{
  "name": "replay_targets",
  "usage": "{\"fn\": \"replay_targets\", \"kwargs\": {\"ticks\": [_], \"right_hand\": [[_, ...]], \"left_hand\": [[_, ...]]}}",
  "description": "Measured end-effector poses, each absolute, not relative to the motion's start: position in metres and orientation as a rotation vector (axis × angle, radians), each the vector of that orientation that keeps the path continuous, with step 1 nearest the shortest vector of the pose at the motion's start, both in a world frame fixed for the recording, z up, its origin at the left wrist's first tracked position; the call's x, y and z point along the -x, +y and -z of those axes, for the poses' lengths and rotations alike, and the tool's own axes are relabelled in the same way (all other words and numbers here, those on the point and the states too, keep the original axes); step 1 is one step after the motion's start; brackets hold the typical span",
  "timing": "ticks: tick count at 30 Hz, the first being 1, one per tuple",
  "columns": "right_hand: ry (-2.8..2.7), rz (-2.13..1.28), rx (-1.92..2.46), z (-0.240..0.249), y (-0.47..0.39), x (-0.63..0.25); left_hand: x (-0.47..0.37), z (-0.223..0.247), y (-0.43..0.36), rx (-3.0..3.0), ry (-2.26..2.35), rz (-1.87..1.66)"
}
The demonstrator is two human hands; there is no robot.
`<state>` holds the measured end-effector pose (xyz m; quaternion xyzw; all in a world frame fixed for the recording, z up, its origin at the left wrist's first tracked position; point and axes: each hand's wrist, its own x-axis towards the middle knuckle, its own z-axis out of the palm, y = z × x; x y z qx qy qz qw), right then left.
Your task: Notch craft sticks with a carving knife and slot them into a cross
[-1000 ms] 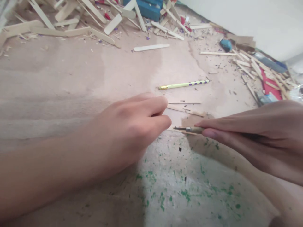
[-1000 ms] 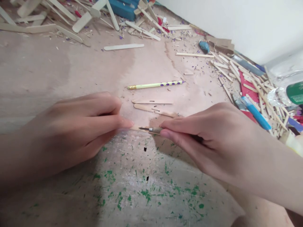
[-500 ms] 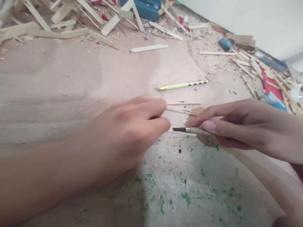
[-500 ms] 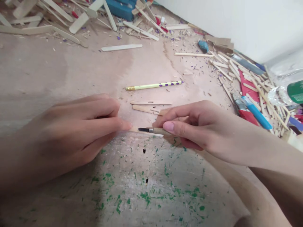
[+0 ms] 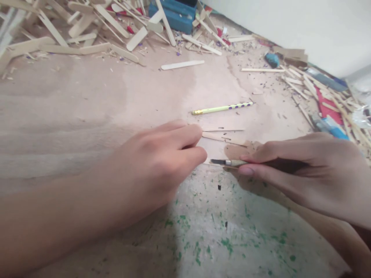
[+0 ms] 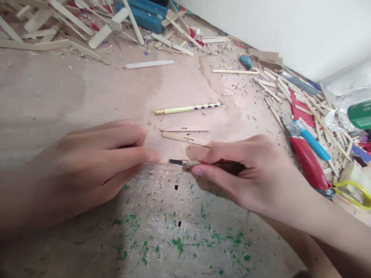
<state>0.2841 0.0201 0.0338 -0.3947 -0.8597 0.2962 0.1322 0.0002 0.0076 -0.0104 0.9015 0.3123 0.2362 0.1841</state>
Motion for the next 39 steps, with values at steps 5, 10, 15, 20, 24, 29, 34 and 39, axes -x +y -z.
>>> {"fn": "replay_targets", "kwargs": {"ticks": [5, 10, 15, 20, 24, 29, 34, 39], "right_hand": [[-2.398, -0.935, 1.202, -0.029, 0.019, -0.285], [-2.453, -0.784, 1.095, -0.025, 0.016, -0.288], [-2.467, -0.793, 1.044, -0.019, 0.017, -0.292], [-2.422, -0.862, 1.093, -0.017, 0.016, -0.292], [-2.470, -0.748, 1.007, -0.014, 0.015, -0.295], [-2.527, -0.646, 0.928, -0.014, 0.013, -0.296], [-2.454, -0.812, 1.089, -0.018, 0.014, -0.295], [-2.466, -0.783, 0.997, -0.015, 0.014, -0.296]], "left_hand": [[-0.001, 0.010, 0.008, -2.521, 0.883, -0.660], [-0.002, 0.009, 0.009, -2.529, 0.903, -0.654], [-0.001, 0.010, 0.007, -2.524, 0.905, -0.658], [-0.002, 0.007, 0.007, -2.518, 0.919, -0.643], [-0.002, 0.007, 0.008, -2.509, 0.912, -0.647], [-0.001, 0.009, 0.008, -2.480, 0.907, -0.630], [-0.001, 0.010, 0.007, -2.486, 0.923, -0.622], [0.001, 0.010, 0.008, -2.497, 0.917, -0.603]]}}
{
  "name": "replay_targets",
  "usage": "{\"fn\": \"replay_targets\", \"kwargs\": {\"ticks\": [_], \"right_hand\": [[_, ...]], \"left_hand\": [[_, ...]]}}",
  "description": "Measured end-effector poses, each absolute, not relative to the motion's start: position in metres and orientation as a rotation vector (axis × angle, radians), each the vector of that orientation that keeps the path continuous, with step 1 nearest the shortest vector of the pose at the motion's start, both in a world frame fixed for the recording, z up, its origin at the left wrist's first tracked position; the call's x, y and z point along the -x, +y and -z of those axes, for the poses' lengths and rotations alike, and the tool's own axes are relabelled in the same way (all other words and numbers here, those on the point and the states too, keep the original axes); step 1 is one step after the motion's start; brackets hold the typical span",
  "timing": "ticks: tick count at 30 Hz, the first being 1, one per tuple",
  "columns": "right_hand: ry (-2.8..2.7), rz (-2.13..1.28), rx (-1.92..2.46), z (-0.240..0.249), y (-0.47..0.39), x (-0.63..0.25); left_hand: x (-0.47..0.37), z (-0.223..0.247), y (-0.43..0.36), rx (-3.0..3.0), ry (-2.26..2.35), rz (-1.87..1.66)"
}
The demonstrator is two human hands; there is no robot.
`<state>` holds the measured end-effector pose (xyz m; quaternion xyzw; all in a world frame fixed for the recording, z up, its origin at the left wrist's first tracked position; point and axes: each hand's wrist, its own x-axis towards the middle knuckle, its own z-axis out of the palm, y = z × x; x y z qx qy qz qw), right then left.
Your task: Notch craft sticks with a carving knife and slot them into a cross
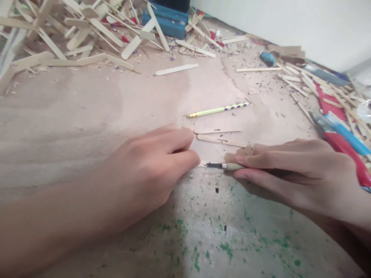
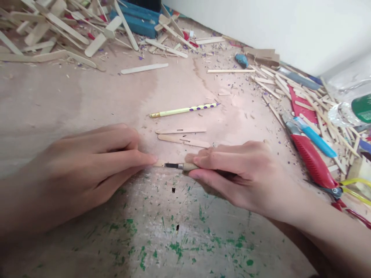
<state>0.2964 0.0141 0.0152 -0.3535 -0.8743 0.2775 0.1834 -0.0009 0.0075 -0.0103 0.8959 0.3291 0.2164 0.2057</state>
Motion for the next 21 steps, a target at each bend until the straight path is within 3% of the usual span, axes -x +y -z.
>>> {"fn": "replay_targets", "kwargs": {"ticks": [13, 21], "right_hand": [[-2.599, -0.528, 0.815, -0.0106, 0.0145, -0.2933], [-2.558, -0.560, 0.908, -0.0099, 0.0143, -0.2964]], "left_hand": [[0.0010, 0.0082, 0.0072, -2.523, 0.955, -0.610], [-0.0008, 0.0086, 0.0096, -2.507, 0.937, -0.595]]}}
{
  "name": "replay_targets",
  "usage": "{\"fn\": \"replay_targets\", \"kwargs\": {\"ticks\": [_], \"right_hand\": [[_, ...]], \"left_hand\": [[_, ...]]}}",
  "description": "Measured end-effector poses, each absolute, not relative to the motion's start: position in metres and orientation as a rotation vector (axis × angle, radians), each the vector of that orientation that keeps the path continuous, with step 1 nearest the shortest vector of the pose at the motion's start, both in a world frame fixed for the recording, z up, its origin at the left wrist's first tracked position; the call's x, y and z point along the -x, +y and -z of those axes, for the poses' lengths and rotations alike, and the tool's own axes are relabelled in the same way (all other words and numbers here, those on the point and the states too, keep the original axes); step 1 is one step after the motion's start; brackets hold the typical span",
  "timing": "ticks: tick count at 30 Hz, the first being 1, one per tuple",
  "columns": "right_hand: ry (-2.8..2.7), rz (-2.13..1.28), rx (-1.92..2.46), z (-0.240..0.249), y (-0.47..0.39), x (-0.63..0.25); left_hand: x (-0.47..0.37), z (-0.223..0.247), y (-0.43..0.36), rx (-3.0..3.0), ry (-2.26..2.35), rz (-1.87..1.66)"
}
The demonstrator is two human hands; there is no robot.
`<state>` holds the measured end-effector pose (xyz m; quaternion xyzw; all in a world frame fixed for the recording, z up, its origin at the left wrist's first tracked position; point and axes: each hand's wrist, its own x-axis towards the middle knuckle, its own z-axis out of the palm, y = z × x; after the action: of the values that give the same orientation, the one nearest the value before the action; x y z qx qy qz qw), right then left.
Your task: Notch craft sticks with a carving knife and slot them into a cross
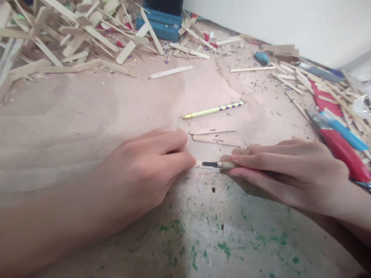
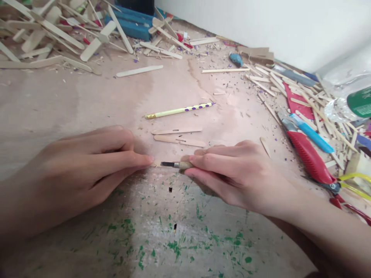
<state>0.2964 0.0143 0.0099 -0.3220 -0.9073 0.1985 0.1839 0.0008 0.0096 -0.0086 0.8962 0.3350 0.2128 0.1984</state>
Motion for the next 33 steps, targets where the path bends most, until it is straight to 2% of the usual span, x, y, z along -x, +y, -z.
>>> {"fn": "replay_targets", "kwargs": {"ticks": [14, 20, 33], "right_hand": [[-2.531, -0.637, 0.892, -0.011, 0.015, -0.296], [-2.368, -0.627, 1.172, -0.017, 0.018, -0.295], [-2.360, -0.638, 1.260, -0.027, 0.022, -0.295]], "left_hand": [[0.001, 0.010, 0.007, -2.533, 0.934, -0.602], [0.002, 0.008, 0.008, -2.525, 0.948, -0.596], [0.000, 0.012, 0.005, -2.465, 0.941, -0.611]]}}
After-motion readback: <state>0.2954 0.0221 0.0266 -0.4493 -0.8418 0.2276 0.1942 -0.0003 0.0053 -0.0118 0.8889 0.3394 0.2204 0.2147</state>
